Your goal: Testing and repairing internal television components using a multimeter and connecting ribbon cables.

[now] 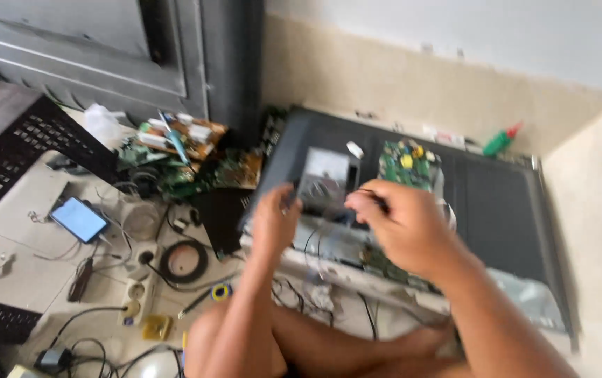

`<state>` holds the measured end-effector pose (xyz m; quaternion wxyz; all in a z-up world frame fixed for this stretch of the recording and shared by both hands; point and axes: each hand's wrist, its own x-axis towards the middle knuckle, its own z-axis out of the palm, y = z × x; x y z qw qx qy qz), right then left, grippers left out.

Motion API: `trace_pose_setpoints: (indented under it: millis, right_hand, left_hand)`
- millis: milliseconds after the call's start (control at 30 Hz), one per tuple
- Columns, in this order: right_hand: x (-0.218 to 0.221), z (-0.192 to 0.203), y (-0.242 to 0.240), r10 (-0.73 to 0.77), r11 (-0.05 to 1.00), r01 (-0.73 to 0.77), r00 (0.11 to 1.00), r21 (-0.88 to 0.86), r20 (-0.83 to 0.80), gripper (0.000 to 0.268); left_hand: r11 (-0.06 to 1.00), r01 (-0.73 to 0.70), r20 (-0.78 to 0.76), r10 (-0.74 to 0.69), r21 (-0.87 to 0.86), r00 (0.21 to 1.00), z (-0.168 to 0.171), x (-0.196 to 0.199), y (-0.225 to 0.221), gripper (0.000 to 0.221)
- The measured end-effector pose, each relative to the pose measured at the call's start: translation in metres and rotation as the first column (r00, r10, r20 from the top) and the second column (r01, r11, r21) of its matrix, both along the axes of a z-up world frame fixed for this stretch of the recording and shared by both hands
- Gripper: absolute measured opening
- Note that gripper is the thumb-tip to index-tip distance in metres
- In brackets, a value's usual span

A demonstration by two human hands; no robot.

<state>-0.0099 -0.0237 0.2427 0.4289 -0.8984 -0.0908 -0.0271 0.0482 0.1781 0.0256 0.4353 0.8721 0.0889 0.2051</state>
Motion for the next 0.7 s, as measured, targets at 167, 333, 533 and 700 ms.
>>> trace_pose_setpoints:
  millis: [167, 333, 533, 700]
  right_hand:
    - [0.092, -0.063, 0.054, 0.099, 0.821, -0.171, 0.982, -0.544, -0.160, 0.031]
    - [0.129, -0.101, 0.081, 0.088, 0.658, -0.234, 0.968, -0.716, -0.236, 0.038]
    - [0.136, -0.104, 0.092, 0.021, 0.585, -0.262, 0.951, -0.768, -0.308, 0.053]
    - [0.157, -0.140, 0.076, 0.021, 0.703, -0.195, 0.967, -0.684, -0.254, 0.050]
  left_hand:
    - [0.995, 0.020, -0.081, -0.028, -0.100, 0.996, -0.021, 0.004, -0.005, 0.056]
    - [0.997, 0.049, -0.111, -0.056, -0.067, 0.992, -0.011, 0.005, -0.016, 0.074]
    - [0.990, 0.098, -0.224, -0.119, -0.103, 0.967, 0.016, -0.001, -0.014, 0.061]
    - [0.986, 0.088, -0.154, -0.109, -0.139, 0.982, 0.005, 0.004, -0.021, 0.041]
